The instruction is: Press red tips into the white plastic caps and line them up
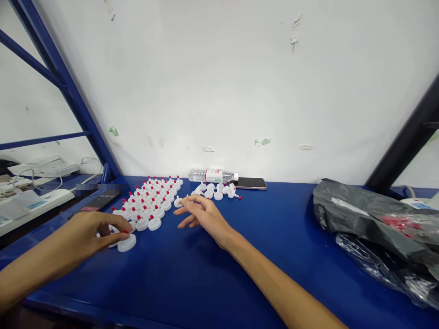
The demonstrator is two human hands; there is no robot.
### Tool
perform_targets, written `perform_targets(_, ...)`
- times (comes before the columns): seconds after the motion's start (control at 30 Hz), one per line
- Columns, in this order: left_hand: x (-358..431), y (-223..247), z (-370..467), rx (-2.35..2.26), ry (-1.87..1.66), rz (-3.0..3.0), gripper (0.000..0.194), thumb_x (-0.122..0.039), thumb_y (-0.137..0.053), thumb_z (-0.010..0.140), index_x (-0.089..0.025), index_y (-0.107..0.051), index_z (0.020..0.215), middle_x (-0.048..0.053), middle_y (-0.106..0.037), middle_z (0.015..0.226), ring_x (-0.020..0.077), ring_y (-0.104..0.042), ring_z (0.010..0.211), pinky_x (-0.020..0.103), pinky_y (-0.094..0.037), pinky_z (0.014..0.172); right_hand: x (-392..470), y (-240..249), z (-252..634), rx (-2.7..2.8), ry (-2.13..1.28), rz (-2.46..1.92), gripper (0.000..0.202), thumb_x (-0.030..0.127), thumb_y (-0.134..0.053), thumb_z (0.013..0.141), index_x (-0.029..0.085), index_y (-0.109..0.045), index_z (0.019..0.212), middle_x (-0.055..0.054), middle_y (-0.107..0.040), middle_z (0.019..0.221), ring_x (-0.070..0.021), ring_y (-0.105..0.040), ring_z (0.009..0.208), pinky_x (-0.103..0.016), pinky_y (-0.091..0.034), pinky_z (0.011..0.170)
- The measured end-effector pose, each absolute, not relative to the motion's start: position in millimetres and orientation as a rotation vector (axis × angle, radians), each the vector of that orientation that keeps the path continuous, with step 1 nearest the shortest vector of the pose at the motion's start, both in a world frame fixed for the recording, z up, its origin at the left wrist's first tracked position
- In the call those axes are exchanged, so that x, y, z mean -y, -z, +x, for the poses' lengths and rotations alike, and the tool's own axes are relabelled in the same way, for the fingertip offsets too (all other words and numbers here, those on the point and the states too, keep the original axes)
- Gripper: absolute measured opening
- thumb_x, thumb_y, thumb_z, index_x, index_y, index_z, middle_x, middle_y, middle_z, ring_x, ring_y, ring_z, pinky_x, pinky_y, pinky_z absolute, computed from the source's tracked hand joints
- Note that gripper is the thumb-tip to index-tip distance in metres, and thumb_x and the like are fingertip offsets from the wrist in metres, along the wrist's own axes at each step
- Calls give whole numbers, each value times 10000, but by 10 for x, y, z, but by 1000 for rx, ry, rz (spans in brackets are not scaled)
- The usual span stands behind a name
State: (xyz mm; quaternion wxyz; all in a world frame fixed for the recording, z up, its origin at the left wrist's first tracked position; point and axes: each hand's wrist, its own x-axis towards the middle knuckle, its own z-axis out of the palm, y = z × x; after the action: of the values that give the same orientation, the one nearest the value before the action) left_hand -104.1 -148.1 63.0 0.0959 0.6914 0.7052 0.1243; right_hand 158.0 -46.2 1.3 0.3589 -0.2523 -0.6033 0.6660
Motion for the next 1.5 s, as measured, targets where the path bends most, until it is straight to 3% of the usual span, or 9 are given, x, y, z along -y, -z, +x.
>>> perform_targets(0.13, 1425, -485, -1080, -2134, -231, 2055, 185, -328, -594, 797, -263, -767, 793, 10, -758, 766, 206, -664, 670, 283, -396, 625, 464, 16, 1564, 1583, -1723, -650, 358, 530, -629, 910, 207, -656, 1063, -62, -753, 1043, -121, -719, 691, -217, -471, 636)
perform_targets(0.5, 1369, -449, -1231, -2263, -177, 2039, 198, -345, -574, 764, -255, -751, 757, 33, -750, 802, 240, -669, 727, 306, -399, 644, 452, 50, 1548, 1661, -1642, -692, 271, 437, -591, 931, 193, -671, 1017, -35, -728, 938, -104, -678, 634, -221, -464, 616)
perform_targets(0.7, 1377, -424, -1251, -2248, -272, 2069, 244, -335, -550, 772, -264, -752, 888, 29, -775, 887, 244, -686, 739, 310, -408, 637, 392, 71, 1617, 1848, -812, -1046, 172, 321, -551, 936, 219, -677, 877, -4, -698, 751, -158, -640, 661, -283, -451, 653)
perform_targets(0.8, 1384, -414, -1255, -2285, -299, 2077, 268, -341, -558, 786, -265, -745, 963, 36, -778, 918, 245, -689, 744, 315, -420, 655, 351, 57, 1692, 2013, -387, -1091, 165, 267, -527, 956, 227, -685, 929, -37, -727, 890, -202, -657, 815, -324, -462, 750)
perform_targets(0.93, 1422, -462, -1194, -2365, -358, 2126, 330, -465, -580, 822, -256, -748, 1014, 65, -771, 996, 260, -682, 788, 324, -428, 690, 304, 93, 1734, 2224, -136, -980, 275, 243, -507, 982, 197, -668, 1201, -100, -703, 1206, -259, -603, 1141, -403, -434, 1004)
perform_targets(1.07, 1440, -544, -963, -2403, -478, 2137, 400, -556, -516, 878, -259, -742, 1022, 55, -764, 961, 254, -663, 777, 317, -413, 672, 282, 182, 1673, 2488, -70, -843, 497, 226, -466, 997, 158, -462, 1490, -121, -534, 1493, -285, -443, 1393, -470, -359, 1134)
perform_targets(1.23, 1342, -530, -579, -2262, -589, 2166, 350, -504, -488, 915, -259, -738, 943, 17, -762, 904, 231, -654, 763, 310, -406, 693, 266, 225, 1581, 2583, -14, -798, 589, 200, -426, 999, 119, -309, 1570, -147, -349, 1615, -281, -338, 1475, -475, -319, 1172)
perform_targets(1.33, 1278, -474, -437, -2210, -580, 2193, 364, -478, -469, 926, -244, -746, 950, 31, -769, 914, 242, -660, 795, 315, -409, 706, 275, 192, 1582, 2571, -30, -752, 499, 164, -394, 1005, 137, -429, 1502, -140, -432, 1568, -268, -405, 1427, -457, -343, 1145)
perform_targets(1.5, 1260, -377, -322, -2084, -597, 2250, 346, -448, -462, 945, -244, -737, 1000, 30, -762, 938, 228, -660, 781, 320, -428, 716, 341, 81, 1612, 2388, -167, -680, 452, 84, -400, 985, 221, -563, 1384, -78, -686, 1242, -216, -579, 1170, -384, -412, 1029)
